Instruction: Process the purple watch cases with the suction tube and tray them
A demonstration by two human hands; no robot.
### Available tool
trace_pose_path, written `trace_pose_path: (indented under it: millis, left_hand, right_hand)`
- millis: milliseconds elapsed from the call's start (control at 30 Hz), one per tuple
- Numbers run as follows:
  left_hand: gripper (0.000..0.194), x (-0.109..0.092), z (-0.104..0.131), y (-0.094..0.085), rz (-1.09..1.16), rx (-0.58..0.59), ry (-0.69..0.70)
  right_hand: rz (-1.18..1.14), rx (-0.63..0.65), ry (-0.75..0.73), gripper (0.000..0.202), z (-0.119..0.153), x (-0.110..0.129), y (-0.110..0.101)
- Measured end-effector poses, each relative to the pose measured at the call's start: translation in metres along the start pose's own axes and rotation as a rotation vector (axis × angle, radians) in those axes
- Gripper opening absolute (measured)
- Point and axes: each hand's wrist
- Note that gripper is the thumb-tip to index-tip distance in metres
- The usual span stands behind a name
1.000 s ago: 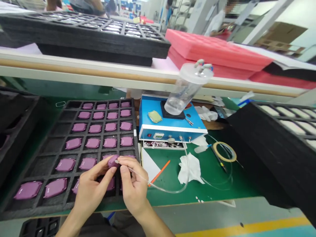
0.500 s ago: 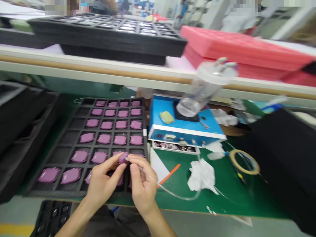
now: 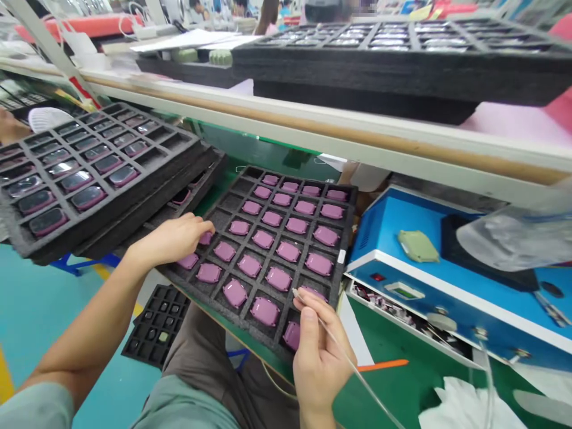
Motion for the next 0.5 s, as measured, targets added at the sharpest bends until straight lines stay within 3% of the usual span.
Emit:
trace_pose_path:
  millis: [100, 233, 300, 400, 500]
  left_hand:
    - [0.036, 0.004, 0.004, 0.019, 0.045, -0.009, 0.011]
    - [0.038, -0.004, 0.017, 0.05, 0.073, -0.152, -0.048]
    - [0.041, -0.011, 0.032, 0.057, 0.082, -0.197, -0.058]
    - [0.044, -0.015, 0.071, 0.042, 0.106, -0.277, -0.007]
    - [0.035, 0.002, 0.121, 0.002, 0.07, -0.518, -0.071]
  right_hand:
    - [0.002, 0.009, 0.011, 0.025, 0.001, 0.0, 0.001]
    - [0.029, -0.002, 0.06, 0.034, 0.004, 0.004, 0.003]
    - [0.042, -0.029, 0.075, 0.037, 0.006, 0.003, 0.003]
    - [0.063, -0.02, 0.068, 0.038, 0.006, -0.005, 0.001]
    - [0.076, 0.024, 0.04, 0.043, 0.003, -0.016, -0.002]
Point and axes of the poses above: each hand's wrist, its own z-axis away from the middle knuckle, its own y-axis out of the palm, x = y × z, and after that the axes turned 14 degrees about z, right-handed
